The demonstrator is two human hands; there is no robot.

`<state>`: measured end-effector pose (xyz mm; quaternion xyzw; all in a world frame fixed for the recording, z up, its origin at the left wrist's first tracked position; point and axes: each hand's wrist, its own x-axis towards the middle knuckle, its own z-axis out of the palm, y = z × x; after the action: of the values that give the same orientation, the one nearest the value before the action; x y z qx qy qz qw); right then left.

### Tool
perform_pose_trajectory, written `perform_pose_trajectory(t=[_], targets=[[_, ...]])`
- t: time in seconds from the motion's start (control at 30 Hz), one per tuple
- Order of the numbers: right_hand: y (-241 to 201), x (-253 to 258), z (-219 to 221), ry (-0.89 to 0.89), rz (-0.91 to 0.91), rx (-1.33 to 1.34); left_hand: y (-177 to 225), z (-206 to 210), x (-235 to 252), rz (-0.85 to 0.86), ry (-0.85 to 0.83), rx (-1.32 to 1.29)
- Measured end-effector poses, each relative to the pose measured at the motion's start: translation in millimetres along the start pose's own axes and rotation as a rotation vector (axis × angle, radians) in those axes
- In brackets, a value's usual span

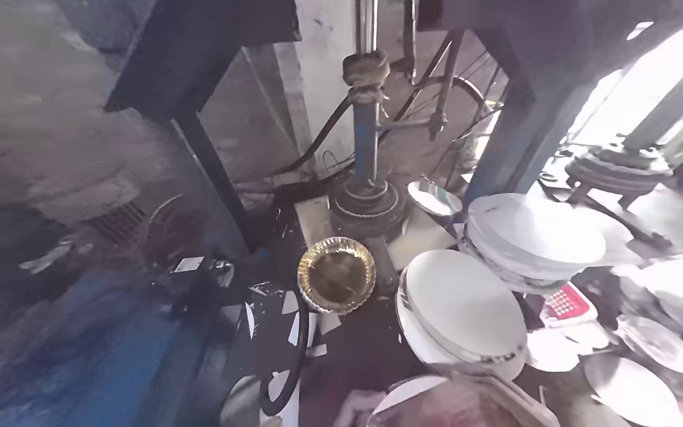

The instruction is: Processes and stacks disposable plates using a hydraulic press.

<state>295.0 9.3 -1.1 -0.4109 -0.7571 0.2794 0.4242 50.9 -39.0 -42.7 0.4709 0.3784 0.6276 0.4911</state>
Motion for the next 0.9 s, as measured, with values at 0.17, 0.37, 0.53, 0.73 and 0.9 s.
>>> perform_pose_trajectory(t=[0.17,0.37,0.53,0.73,0.9], targets=[[0.1,-5.0,13.9,-0.038,0.008,0.077,19.1,-3.2,1.9,-0.005,-0.178,0.207],[3.5,1.4,10.4,-0.276,0.138,0.156,30.7,6.5,10.5,0.026,-0.271,0.417],[-50.7,25.8,-46.3,0.436,0.385,0.360,70.5,-6.5,38.7,0.135,0.142,0.159],[102.1,36.4,-72.0,0.470,0.630,-0.203,121.4,-174.6,159.5,0.344,0.881,1.097],[103.8,41.4,-99.4,0.317,0.469,-0.388,122.9,-253.7,224.7,-0.338,0.831,1.336]])
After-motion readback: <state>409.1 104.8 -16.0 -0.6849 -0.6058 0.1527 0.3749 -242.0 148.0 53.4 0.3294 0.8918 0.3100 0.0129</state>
